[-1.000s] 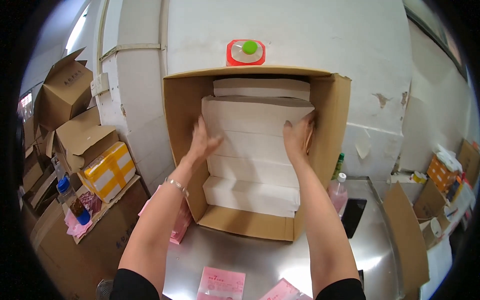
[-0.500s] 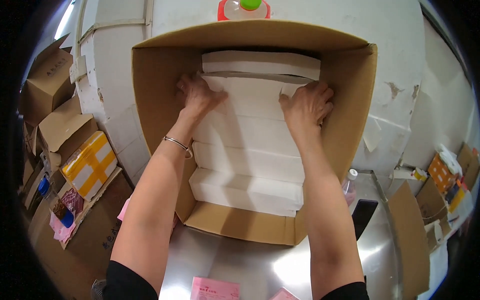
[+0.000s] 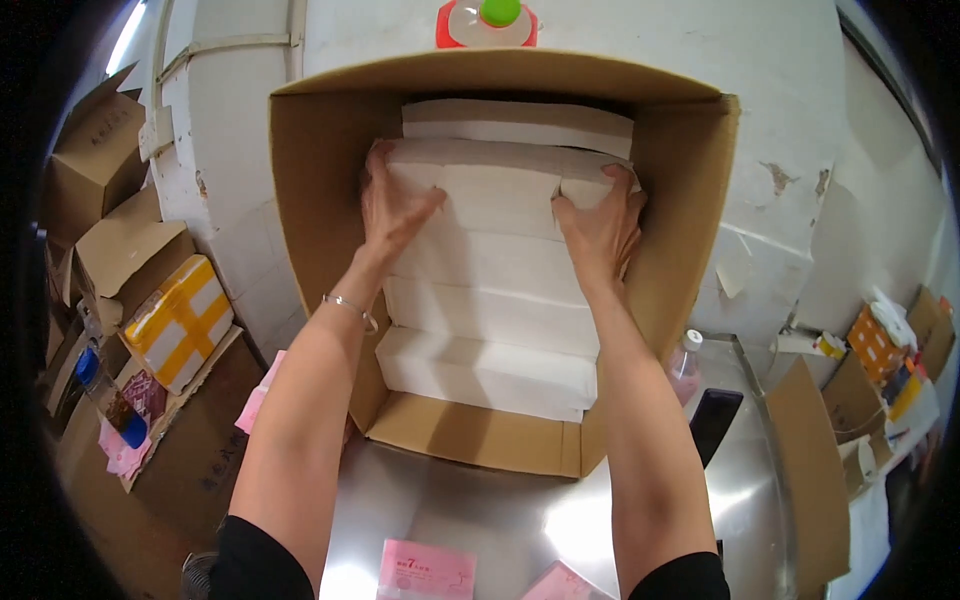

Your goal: Packing individual tissue packs into boxes and organizing the workstation.

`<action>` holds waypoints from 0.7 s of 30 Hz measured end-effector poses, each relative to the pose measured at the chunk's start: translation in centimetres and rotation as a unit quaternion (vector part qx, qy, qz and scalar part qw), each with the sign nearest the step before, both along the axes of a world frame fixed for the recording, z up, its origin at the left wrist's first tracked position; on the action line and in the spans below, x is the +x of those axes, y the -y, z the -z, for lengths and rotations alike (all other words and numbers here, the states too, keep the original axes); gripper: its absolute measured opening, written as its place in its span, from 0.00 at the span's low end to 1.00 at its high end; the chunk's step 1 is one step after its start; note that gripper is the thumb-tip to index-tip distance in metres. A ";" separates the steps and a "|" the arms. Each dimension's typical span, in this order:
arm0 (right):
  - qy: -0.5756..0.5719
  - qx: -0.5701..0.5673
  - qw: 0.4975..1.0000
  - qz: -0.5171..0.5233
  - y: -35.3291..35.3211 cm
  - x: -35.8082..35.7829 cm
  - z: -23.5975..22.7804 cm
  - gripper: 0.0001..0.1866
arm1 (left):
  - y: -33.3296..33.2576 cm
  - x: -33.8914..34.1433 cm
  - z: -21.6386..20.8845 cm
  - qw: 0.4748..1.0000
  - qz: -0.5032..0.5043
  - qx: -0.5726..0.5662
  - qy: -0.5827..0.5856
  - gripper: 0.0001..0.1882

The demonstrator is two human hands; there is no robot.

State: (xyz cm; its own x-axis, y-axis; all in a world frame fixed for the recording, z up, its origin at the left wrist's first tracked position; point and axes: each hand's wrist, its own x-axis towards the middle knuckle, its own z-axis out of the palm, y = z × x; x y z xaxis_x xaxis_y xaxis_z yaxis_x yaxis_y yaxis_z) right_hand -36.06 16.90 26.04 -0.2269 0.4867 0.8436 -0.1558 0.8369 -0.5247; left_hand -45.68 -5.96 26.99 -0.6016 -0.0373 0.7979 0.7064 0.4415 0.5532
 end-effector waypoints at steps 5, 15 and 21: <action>-0.071 0.004 0.997 -0.036 0.7 4.8 1.3 0.35 | 2.7 8.3 1.4 0.962 -0.154 -0.059 -0.216 0.49; 0.024 0.016 0.993 -0.114 1.8 27.7 14.0 0.39 | 5.2 31.9 13.2 0.978 -0.158 -0.120 -0.071 0.51; 0.231 -0.096 0.968 -0.012 -10.5 33.8 25.1 0.36 | -2.9 31.0 24.8 0.965 0.113 -0.217 0.093 0.49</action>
